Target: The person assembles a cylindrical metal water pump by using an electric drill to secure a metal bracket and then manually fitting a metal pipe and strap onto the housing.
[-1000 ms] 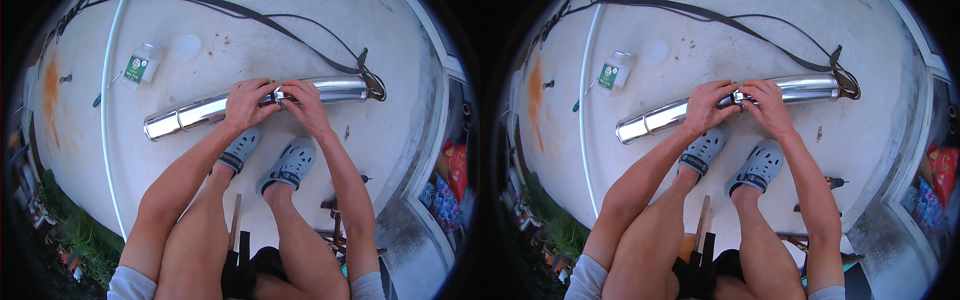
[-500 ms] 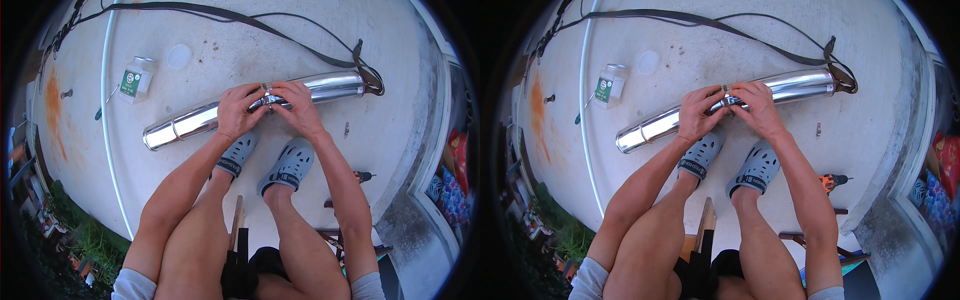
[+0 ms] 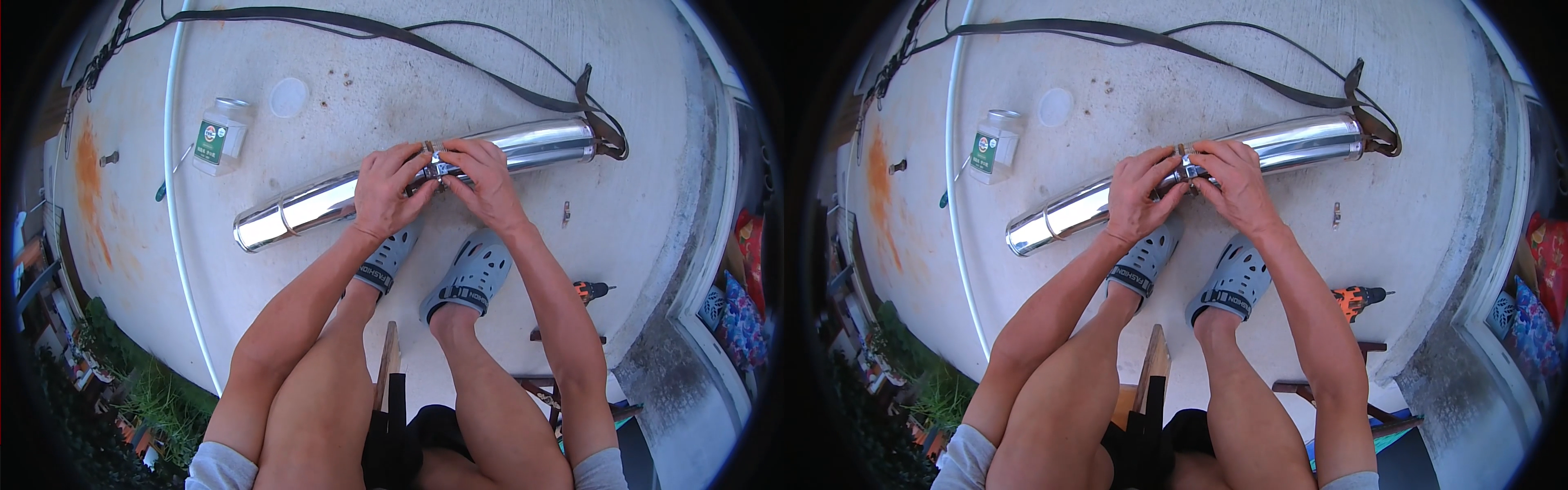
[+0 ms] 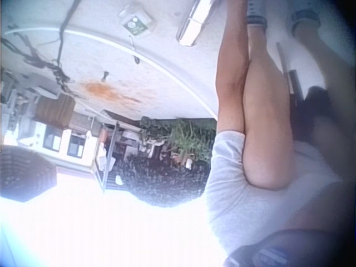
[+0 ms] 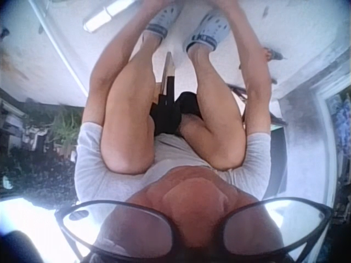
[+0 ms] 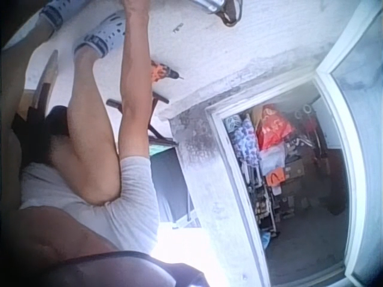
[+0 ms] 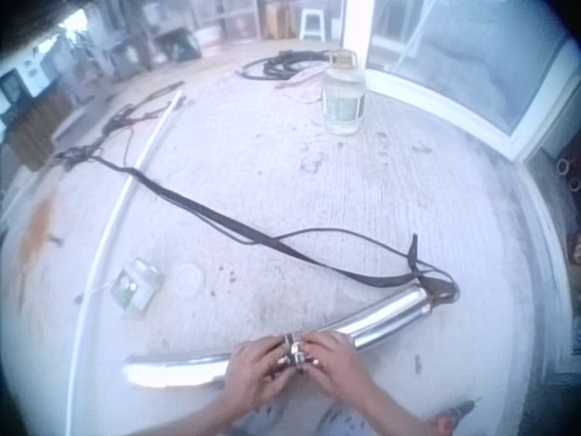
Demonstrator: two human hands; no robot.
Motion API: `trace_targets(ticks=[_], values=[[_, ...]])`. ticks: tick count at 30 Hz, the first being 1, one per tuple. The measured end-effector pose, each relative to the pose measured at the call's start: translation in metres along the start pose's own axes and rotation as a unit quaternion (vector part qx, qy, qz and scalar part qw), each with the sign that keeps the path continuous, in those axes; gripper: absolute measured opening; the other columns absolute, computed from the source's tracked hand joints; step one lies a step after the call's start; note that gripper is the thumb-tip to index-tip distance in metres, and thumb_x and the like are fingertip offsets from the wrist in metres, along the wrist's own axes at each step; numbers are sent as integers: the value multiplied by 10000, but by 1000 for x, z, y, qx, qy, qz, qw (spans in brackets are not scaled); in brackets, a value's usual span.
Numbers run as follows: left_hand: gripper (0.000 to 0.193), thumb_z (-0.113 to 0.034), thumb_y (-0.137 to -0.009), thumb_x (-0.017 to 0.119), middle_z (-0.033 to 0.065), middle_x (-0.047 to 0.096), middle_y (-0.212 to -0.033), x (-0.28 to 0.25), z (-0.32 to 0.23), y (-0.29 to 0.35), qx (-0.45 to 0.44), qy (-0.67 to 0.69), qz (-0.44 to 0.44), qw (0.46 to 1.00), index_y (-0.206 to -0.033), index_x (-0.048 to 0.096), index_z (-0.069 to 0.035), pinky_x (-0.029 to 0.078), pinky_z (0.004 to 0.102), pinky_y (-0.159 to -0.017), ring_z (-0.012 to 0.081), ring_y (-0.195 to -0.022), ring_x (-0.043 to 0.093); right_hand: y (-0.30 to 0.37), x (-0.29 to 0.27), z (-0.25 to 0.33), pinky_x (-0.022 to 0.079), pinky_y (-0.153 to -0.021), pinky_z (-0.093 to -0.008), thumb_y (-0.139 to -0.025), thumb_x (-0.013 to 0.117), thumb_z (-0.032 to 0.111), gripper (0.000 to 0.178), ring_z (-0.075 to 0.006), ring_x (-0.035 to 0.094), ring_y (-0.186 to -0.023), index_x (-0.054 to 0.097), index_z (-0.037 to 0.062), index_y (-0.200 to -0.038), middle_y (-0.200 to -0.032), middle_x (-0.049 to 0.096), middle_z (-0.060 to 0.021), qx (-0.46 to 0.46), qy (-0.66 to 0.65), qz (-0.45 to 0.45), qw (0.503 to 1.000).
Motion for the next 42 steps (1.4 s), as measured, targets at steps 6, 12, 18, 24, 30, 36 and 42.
trace_targets(ticks=[6, 12, 18, 24, 30, 36, 42], values=[[472, -133, -743, 822, 111, 651, -1245, 1, -1, 0, 38, -21, -2, 999, -1193, 684, -110, 461, 414, -900, 300, -1039, 628, -5, 1, 0, 385, -1035, -425, -770, 770, 79, 394, -284, 562, -1185, 672, 80, -1151, -1257, 639, -69, 18, -10, 6, 1000], [435, -132, -738, 824, 125, 647, -1245, 3, -5, 2, 21, -10, 0, 1000, -1144, 672, -91, 465, 422, -897, 321, -1058, 625, 3, -1, 0, 388, -1043, -427, -768, 778, 88, 410, -298, 556, -1209, 652, 60, -1157, -1319, 616, -87, 19, -12, 15, 1000], [392, -131, -737, 824, 139, 642, -1247, 2, -4, 1, 25, -14, 13, 999, -1079, 648, -57, 460, 436, -916, 349, -1119, 611, 6, -4, 1, 406, -1032, -419, -751, 796, 77, 426, -300, 557, -1207, 644, 55, -1149, -1348, 599, -96, 13, 1, 15, 1000], [390, -138, -759, 807, 150, 641, -1224, 2, -8, -5, 12, -22, 25, 999, -1106, 647, -60, 453, 449, -917, 356, -1116, 612, 1, -3, 1, 418, -995, -403, -749, 792, 75, 372, -271, 569, -1159, 661, 78, -1098, -1288, 619, -63, 10, 17, 14, 1000], [393, -135, -769, 801, 152, 628, -1204, 6, -5, -7, 12, -29, 36, 999, -1127, 658, -62, 446, 453, -893, 354, -1083, 619, 0, -5, 2, 417, -988, -404, -745, 788, 72, 397, -268, 567, -1149, 649, 77, -1116, -1290, 615, -60, 26, 0, 21, 999], [381, -135, -773, 804, 157, 631, -1187, 5, -6, -5, 21, -39, 45, 998, -1120, 666, -60, 440, 436, -851, 346, -1051, 619, 3, -6, 1, 428, -979, -412, -746, 773, 65, 422, -288, 572, -1144, 628, 51, -1142, -1305, 607, -101, 13, -2, 14, 1000], [370, -144, -771, 807, 146, 638, -1183, 5, -4, -6, 19, -44, 36, 998, -1105, 669, -62, 440, 423, -833, 328, -1012, 618, 2, -17, -1, 431, -1024, -423, -737, 702, -5, 421, -323, 572, -1159, 618, 16, -1149, -1326, 589, -148, -7, -29, -1, 1000]])
Point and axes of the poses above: each hand's wrist, its own y-axis away from the middle knuckle, its own x-axis out of the palm, z = x × y, the point moved 3 cm from there along -y, towards the middle knuckle
